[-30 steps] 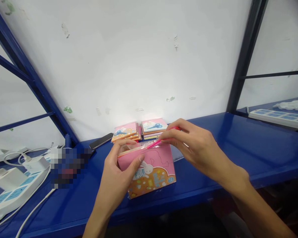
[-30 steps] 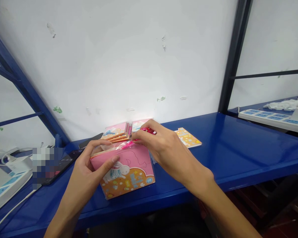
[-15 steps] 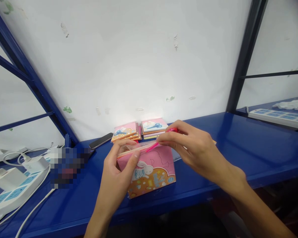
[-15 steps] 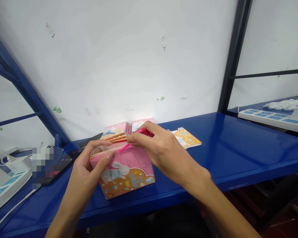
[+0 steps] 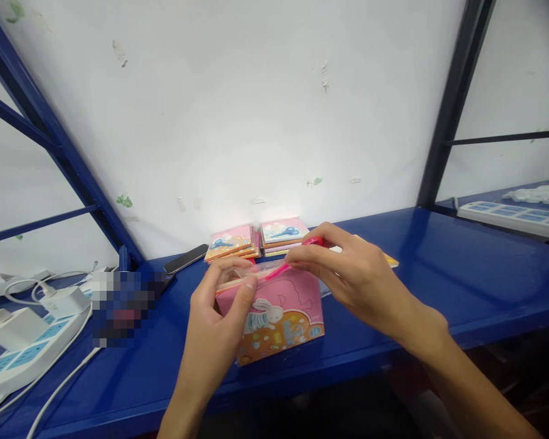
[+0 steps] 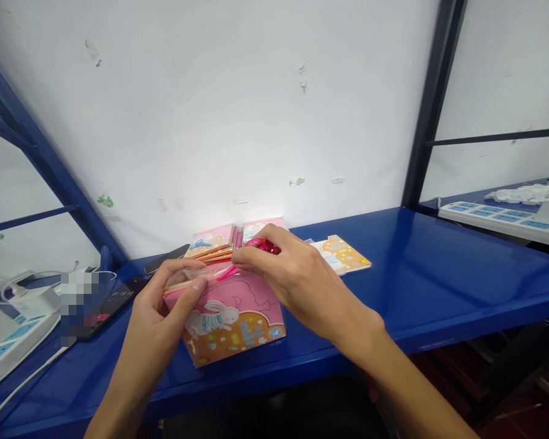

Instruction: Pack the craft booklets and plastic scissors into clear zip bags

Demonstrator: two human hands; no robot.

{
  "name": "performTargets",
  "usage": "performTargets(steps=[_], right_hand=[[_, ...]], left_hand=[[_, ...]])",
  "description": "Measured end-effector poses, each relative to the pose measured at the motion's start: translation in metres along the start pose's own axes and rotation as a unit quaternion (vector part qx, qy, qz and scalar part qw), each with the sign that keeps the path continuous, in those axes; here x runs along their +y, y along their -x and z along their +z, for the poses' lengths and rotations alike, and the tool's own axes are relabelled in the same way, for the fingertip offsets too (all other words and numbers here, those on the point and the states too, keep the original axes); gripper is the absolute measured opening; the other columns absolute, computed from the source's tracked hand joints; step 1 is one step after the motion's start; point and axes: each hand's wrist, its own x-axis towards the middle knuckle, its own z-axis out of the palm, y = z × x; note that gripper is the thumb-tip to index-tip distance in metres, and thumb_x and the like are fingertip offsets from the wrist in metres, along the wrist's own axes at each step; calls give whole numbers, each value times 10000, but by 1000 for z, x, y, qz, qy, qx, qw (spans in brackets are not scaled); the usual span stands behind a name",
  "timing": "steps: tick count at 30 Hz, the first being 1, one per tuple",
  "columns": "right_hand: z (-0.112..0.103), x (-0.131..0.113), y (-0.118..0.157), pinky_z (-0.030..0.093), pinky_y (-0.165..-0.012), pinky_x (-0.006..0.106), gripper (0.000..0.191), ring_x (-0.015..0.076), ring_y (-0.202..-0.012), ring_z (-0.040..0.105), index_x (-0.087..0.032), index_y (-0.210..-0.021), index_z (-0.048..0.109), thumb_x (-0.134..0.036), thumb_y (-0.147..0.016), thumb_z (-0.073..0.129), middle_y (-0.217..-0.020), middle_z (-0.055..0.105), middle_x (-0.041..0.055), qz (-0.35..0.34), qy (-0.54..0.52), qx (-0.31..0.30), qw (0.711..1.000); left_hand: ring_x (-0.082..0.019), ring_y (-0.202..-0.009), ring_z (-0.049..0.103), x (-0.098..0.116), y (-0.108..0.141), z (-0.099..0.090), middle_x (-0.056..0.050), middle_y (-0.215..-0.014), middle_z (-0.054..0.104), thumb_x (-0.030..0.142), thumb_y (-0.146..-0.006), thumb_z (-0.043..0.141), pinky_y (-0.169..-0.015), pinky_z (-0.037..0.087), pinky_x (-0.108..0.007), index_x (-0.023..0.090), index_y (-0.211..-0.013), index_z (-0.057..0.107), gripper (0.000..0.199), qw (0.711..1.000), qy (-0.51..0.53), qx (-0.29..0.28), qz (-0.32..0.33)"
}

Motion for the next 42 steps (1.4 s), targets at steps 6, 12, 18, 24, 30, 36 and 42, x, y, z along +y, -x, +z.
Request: performTargets(steps=[6, 12, 18, 24, 30, 36, 42], right_hand=[[-1, -1, 2, 461, -718, 281, 267, 164, -843, 568, -228, -1170, 665, -76, -979, 556, -991, 585, 44, -5, 13, -41, 999], [-1, -3, 2, 497, -894, 335, 262, 190, -1034, 613, -229, -1252, 579, -121, -1025, 503, -1112, 665, 57, -38, -33, -72, 996], [2, -2, 0, 519, -923, 344, 340, 203, -1061, 670, -235, -1308, 523, -312, -994, 628, -1191, 703, 62, -18, -75, -17, 997], [4, -3, -2, 499, -929, 328, 274, 185, -1033, 665, -214, -1261, 578, -264, -996, 630, -1164, 726, 43, -22, -91, -20, 995], [5, -8, -3, 494, -920, 357, 318, 185, -990, 642, -239, -1344, 577, -190, -1031, 550, -1165, 734, 32, -31, -83, -51, 995], [5, -8, -2, 483, -942, 376, 330, 199, -1066, 640, -259, -1377, 543, -241, -1049, 521, -1270, 704, 47, -15, -81, -47, 996], [8, -11, -1, 463, -942, 373, 246, 205, -1075, 664, -248, -1289, 577, -270, -1050, 528, -1209, 730, 52, -5, -37, -44, 998]], left_hand=[[-234, -942, 684, 0, 1, -1, -27, -1027, 729, 450, -903, 654, -792, 519, -328, 241, -1018, 632, 239, 1000, 0, -3, 6], [-238, -936, 683, 2, 1, 0, -32, -1015, 728, 445, -908, 644, -766, 513, -321, 236, -1035, 624, 246, 1000, 3, -11, 9], [-242, -944, 676, 3, 1, -1, -35, -1014, 721, 434, -913, 632, -745, 502, -310, 234, -1028, 625, 231, 1000, -5, -13, 19], [-247, -984, 680, 2, 1, -1, -33, -1019, 719, 439, -918, 634, -806, 504, -328, 239, -1047, 621, 238, 1000, 3, -17, 14], [-246, -1002, 676, -1, 1, -2, -41, -1080, 720, 420, -921, 632, -831, 504, -340, 240, -1060, 623, 228, 1000, 0, -18, 20], [-249, -976, 678, 0, 0, -1, -40, -1061, 726, 430, -904, 641, -781, 511, -326, 242, -1044, 630, 235, 1000, 1, -12, 16], [-257, -979, 693, 3, 1, -1, -47, -1057, 735, 412, -878, 674, -782, 528, -328, 240, -1046, 633, 244, 1000, 15, -23, 11]])
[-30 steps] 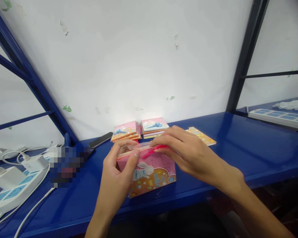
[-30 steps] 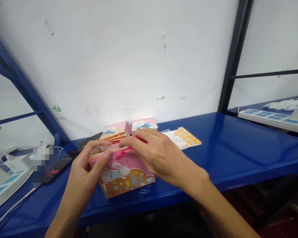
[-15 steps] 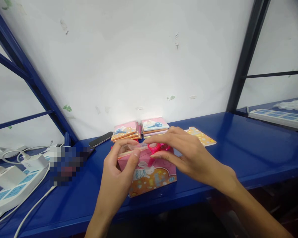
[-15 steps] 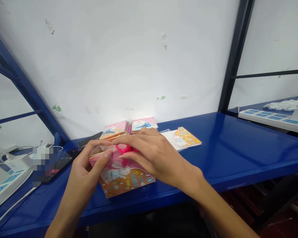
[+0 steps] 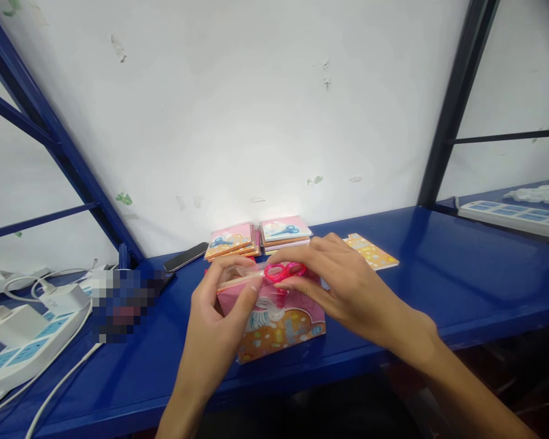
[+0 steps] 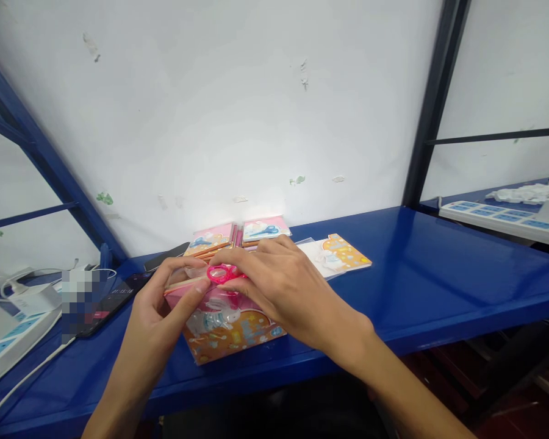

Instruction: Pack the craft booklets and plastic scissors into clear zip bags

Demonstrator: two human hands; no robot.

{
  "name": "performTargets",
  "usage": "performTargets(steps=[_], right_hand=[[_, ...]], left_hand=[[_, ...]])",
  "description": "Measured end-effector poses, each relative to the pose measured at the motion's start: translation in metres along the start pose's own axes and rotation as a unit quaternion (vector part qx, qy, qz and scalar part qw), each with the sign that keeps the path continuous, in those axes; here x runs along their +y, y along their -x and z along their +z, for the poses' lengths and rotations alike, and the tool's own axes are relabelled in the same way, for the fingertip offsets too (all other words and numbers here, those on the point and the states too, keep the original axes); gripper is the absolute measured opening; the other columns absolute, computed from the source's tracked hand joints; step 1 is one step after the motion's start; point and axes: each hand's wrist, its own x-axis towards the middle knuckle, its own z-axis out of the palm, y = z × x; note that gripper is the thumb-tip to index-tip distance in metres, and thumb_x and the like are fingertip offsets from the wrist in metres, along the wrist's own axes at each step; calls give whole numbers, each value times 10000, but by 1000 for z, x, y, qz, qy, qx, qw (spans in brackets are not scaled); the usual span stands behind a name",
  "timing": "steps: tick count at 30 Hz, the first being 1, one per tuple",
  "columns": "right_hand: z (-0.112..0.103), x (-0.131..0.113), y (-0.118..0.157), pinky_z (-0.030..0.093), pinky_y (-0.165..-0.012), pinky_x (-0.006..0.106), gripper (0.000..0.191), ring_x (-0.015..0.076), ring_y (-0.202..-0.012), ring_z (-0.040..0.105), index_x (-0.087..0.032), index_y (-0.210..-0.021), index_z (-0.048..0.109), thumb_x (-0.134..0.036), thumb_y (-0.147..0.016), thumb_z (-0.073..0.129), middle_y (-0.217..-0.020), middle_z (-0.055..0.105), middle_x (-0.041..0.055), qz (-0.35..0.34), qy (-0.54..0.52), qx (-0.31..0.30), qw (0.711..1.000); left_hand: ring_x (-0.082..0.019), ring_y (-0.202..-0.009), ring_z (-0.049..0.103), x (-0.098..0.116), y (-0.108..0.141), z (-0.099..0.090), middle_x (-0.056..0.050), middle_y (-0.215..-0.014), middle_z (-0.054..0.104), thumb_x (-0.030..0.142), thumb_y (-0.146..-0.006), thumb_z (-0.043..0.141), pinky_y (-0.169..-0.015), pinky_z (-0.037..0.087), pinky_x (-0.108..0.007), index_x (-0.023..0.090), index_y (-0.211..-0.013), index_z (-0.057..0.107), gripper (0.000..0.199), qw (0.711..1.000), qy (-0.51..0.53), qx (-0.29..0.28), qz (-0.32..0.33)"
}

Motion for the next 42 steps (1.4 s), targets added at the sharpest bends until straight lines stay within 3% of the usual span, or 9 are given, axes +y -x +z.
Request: performTargets(steps=[12, 21, 28, 35, 42], right_hand=[[6, -2, 0, 457, -893, 345, 279, 176, -888, 678, -239, -1308, 608, -320, -1051, 533, -1115, 763, 42, 40, 18, 37, 998], [2, -6, -2, 475, -923, 346, 216, 185, -1019, 680, -253, -1211, 636, -262, -1062, 479, -1181, 746, 23, 47, -54, 17, 997], [5, -2, -2, 464, -921, 326, 220, 169, -994, 679, -247, -1232, 605, -222, -1062, 468, -1145, 748, 14, 52, -52, 48, 996], [4, -3, -1, 442, -923, 346, 227, 182, -1030, 657, -233, -1238, 598, -239, -1079, 436, -1177, 737, 37, 43, -39, 16, 998], [2, -6, -1, 421, -916, 372, 257, 194, -931, 612, -256, -1262, 644, -237, -1058, 489, -1033, 733, 20, 19, -7, -36, 999]], left_hand=[[-238, -977, 679, 0, 1, 0, -33, -1086, 700, 329, -864, 695, -860, 514, -345, 252, -1076, 614, 240, 1000, 5, -18, 3], [-238, -989, 679, 0, 2, -1, -36, -1079, 702, 340, -868, 696, -857, 512, -332, 243, -1074, 609, 244, 1000, 13, -22, 4], [-240, -981, 677, -1, 1, 0, -35, -1061, 699, 347, -865, 696, -844, 511, -339, 247, -1082, 611, 254, 1000, 8, -18, 0], [-243, -1001, 680, -1, 1, 0, -41, -1083, 702, 335, -867, 695, -860, 509, -343, 240, -1076, 617, 242, 1000, 9, -18, 6], [-237, -1009, 675, -3, 1, 0, -36, -1088, 696, 352, -885, 691, -931, 487, -367, 240, -1098, 610, 254, 1000, 17, -18, 16]])
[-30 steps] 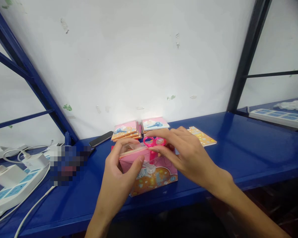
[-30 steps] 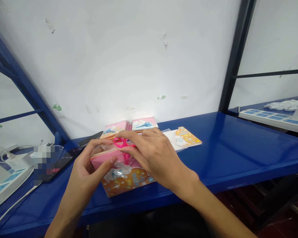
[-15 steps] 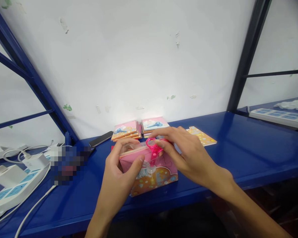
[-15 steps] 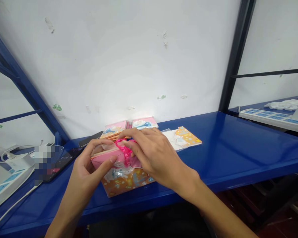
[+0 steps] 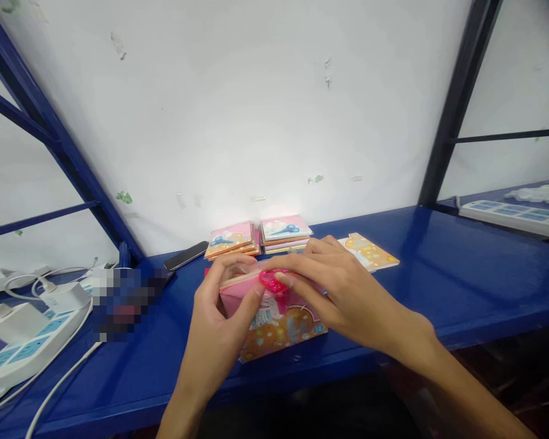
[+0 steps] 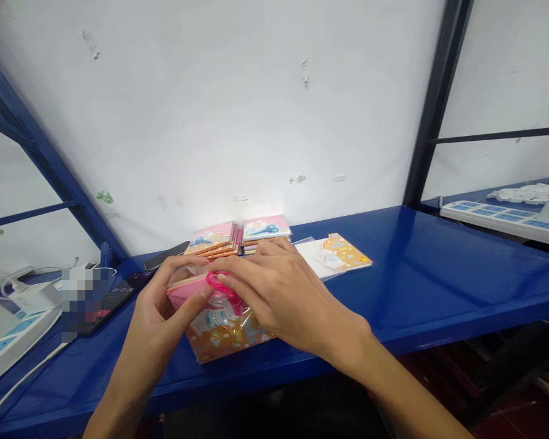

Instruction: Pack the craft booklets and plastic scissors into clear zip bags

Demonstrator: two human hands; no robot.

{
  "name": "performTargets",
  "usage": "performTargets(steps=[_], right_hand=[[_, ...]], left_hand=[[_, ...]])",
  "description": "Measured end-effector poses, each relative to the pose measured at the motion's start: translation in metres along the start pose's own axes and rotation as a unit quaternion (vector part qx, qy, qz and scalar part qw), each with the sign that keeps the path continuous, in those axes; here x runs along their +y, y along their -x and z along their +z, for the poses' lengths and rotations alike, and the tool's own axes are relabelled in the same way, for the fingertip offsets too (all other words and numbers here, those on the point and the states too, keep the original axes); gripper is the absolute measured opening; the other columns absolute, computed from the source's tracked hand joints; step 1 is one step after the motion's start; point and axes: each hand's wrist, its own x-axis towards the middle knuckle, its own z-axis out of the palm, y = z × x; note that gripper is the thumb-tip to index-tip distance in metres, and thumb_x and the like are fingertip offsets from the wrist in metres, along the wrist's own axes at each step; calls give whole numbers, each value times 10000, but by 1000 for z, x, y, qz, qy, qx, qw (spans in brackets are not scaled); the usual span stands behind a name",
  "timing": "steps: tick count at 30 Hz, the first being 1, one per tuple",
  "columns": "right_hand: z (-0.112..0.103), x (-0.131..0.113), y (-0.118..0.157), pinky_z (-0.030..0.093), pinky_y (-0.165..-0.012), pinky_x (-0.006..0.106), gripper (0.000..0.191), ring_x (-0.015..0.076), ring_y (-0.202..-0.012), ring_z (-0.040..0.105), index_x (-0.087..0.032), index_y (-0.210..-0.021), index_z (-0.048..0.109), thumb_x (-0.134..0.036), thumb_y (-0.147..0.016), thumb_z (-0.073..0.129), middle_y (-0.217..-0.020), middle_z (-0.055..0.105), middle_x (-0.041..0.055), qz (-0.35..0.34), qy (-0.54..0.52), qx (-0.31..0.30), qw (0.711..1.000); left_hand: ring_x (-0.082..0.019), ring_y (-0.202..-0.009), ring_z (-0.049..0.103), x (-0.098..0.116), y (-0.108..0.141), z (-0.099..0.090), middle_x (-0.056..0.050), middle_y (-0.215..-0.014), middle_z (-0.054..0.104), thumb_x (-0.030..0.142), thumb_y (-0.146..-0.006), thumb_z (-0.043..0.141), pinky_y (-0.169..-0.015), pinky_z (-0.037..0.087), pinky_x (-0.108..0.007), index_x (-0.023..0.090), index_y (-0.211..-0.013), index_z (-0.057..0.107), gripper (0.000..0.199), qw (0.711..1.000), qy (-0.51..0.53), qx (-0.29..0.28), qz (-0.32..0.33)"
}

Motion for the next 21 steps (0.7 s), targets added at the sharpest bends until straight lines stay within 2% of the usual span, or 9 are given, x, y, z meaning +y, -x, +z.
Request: performTargets(steps=[5, 9, 11, 13, 15, 18, 21], right_hand=[[0, 0, 1, 423, -992, 367, 270, 200, -1075, 597, -235, -1250, 672, -190, -1027, 527, -1110, 701, 38, -10, -26, -11, 1000], [-6, -1, 1, 464, -974, 366, 255, 210, -1096, 592, -246, -1207, 701, -220, -1018, 531, -1152, 657, 64, -1, -9, 26, 1000], [-12, 2, 2, 468, -991, 389, 270, 232, -1153, 571, -259, -1244, 681, -254, -993, 583, -1232, 629, 77, 18, 19, 41, 999], [-19, 7, 4, 461, -1026, 419, 412, 262, -1247, 530, -277, -1357, 607, -323, -951, 663, -1349, 589, 81, 41, 35, 26, 998], [-23, 16, 6, 466, -1037, 423, 533, 269, -1279, 533, -295, -1428, 541, -396, -928, 698, -1397, 592, 63, 61, 23, -20, 998], [-24, 30, 6, 498, -990, 373, 384, 219, -1133, 650, -326, -1342, 614, -393, -966, 653, -1293, 695, -6, 84, -28, -75, 993], [-21, 38, 3, 533, -865, 306, 234, 174, -962, 705, -324, -1197, 707, -316, -970, 650, -1169, 755, -40, 99, -96, -68, 988]], left_hand=[[-250, -1133, 634, -5, 0, -3, -44, -1164, 677, 387, -907, 666, -955, 479, -350, 247, -1138, 610, 276, 1000, 29, -8, 5], [-240, -1121, 645, -6, 1, -6, -40, -1179, 681, 384, -887, 699, -942, 503, -328, 253, -1130, 618, 288, 999, 30, -14, -3], [-248, -1112, 663, -5, 1, -8, -46, -1195, 689, 366, -863, 732, -912, 537, -329, 259, -1143, 618, 320, 999, 33, -17, -7], [-260, -1101, 685, -5, 0, -12, -53, -1208, 701, 345, -843, 758, -881, 575, -340, 273, -1188, 610, 383, 998, 48, -33, -12], [-265, -1083, 704, -6, -2, -15, -57, -1208, 715, 333, -825, 778, -866, 603, -352, 283, -1238, 606, 451, 997, 57, -50, -21], [-251, -976, 744, -7, -5, -20, -60, -1150, 748, 338, -791, 808, -780, 635, -321, 261, -1197, 671, 435, 997, 41, -41, -42], [-220, -823, 763, -8, -8, -23, -57, -1023, 780, 351, -770, 825, -632, 624, -247, 222, -1051, 752, 318, 998, 29, -11, -56]])
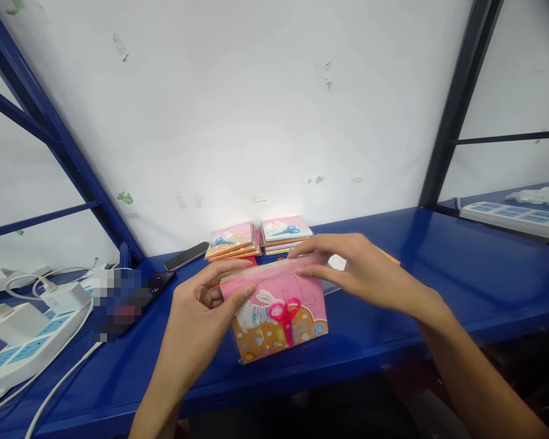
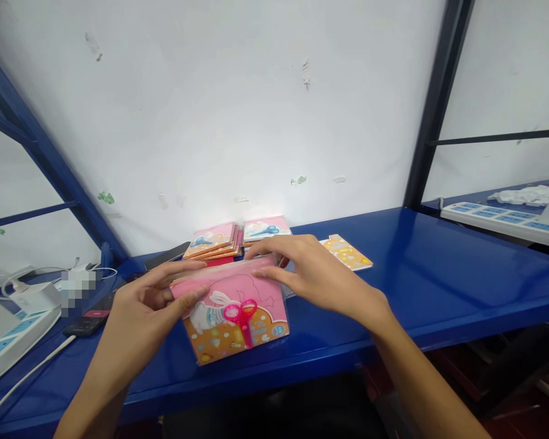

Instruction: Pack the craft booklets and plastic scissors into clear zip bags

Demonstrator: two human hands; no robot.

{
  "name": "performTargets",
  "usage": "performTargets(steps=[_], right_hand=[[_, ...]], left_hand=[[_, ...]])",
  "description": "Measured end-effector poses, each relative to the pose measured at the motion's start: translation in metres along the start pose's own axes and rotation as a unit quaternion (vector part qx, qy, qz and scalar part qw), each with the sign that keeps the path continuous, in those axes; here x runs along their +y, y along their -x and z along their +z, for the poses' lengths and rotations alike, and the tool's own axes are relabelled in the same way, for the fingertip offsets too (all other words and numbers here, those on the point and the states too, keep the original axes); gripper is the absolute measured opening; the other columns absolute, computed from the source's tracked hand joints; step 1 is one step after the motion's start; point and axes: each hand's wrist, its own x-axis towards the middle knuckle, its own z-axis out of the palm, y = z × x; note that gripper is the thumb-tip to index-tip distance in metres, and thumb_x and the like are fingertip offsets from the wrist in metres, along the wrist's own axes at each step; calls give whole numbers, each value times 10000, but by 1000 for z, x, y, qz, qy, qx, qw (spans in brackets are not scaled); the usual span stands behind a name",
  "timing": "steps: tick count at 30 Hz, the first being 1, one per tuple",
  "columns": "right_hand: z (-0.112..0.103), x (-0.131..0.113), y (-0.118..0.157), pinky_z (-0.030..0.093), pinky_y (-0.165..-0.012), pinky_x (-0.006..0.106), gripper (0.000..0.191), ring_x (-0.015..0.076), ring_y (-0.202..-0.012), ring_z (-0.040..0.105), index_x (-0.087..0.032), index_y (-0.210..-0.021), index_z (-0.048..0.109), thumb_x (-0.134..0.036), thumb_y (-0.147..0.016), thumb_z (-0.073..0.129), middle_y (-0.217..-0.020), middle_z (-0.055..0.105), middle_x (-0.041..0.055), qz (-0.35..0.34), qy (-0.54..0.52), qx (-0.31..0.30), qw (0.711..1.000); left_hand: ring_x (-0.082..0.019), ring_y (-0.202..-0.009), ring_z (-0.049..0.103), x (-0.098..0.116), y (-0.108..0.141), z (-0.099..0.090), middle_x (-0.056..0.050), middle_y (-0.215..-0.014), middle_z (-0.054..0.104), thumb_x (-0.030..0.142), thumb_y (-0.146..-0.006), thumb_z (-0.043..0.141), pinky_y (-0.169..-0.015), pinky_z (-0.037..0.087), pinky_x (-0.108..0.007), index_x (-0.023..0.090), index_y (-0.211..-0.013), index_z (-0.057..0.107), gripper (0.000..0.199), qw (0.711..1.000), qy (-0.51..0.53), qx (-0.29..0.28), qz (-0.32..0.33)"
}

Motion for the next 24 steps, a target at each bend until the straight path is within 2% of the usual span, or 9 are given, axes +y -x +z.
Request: performTargets(steps=[3, 7, 10, 14, 18, 20, 24], right_hand=[[0, 3, -3, 534, -773, 286, 184, 166, -885, 703, -310, -1117, 753, -327, -951, 673, -1102, 776, -33, 7, -52, 24, 998], [1, 8, -5, 538, -723, 302, 187, 169, -806, 699, -292, -1066, 782, -379, -924, 699, -1029, 792, -14, 21, -69, 37, 997], [5, 17, -8, 547, -759, 319, 145, 181, -846, 712, -276, -1024, 772, -342, -916, 701, -1033, 789, -7, 26, -83, 43, 995], [8, 28, -11, 563, -816, 350, 128, 220, -926, 725, -240, -871, 726, -366, -869, 750, -1003, 784, 18, 46, -158, 39, 986], [4, 31, -9, 570, -843, 372, 196, 274, -1057, 710, -222, -764, 700, -383, -810, 802, -1022, 786, 57, 62, -214, 27, 974], [1, 30, -7, 564, -854, 379, 229, 292, -1094, 697, -220, -710, 690, -393, -784, 819, -989, 788, 61, 66, -223, 16, 972], [-3, 29, -6, 555, -798, 354, 231, 288, -1051, 702, -227, -702, 724, -425, -758, 831, -888, 781, 50, 69, -189, 12, 979]], left_hand=[[-208, -843, 760, -3, -2, -1, -52, -1006, 787, 344, -762, 836, -627, 606, -208, 216, -978, 782, 257, 1000, 14, 14, 1], [-194, -843, 749, -10, -5, 3, -55, -1006, 787, 336, -768, 834, -675, 606, -223, 209, -956, 779, 234, 999, 38, 13, 5], [-156, -751, 719, -16, -7, 6, -37, -919, 769, 337, -771, 830, -625, 576, -202, 201, -946, 753, 235, 999, 26, 26, 17], [-93, -613, 625, -23, -10, 5, 17, -845, 694, 348, -779, 820, -519, 494, -165, 214, -920, 689, 234, 998, -5, 35, 48], [-112, -700, 643, -26, -12, -3, 12, -897, 691, 363, -807, 792, -596, 518, -189, 223, -894, 686, 197, 991, -83, 23, 101], [-111, -674, 624, -25, -12, -8, 13, -849, 701, 358, -807, 792, -592, 503, -192, 218, -841, 697, 172, 980, -142, 16, 138], [-130, -647, 619, -18, -9, -14, 7, -775, 720, 352, -794, 799, -605, 506, -220, 206, -762, 699, 181, 961, -202, 2, 189]])
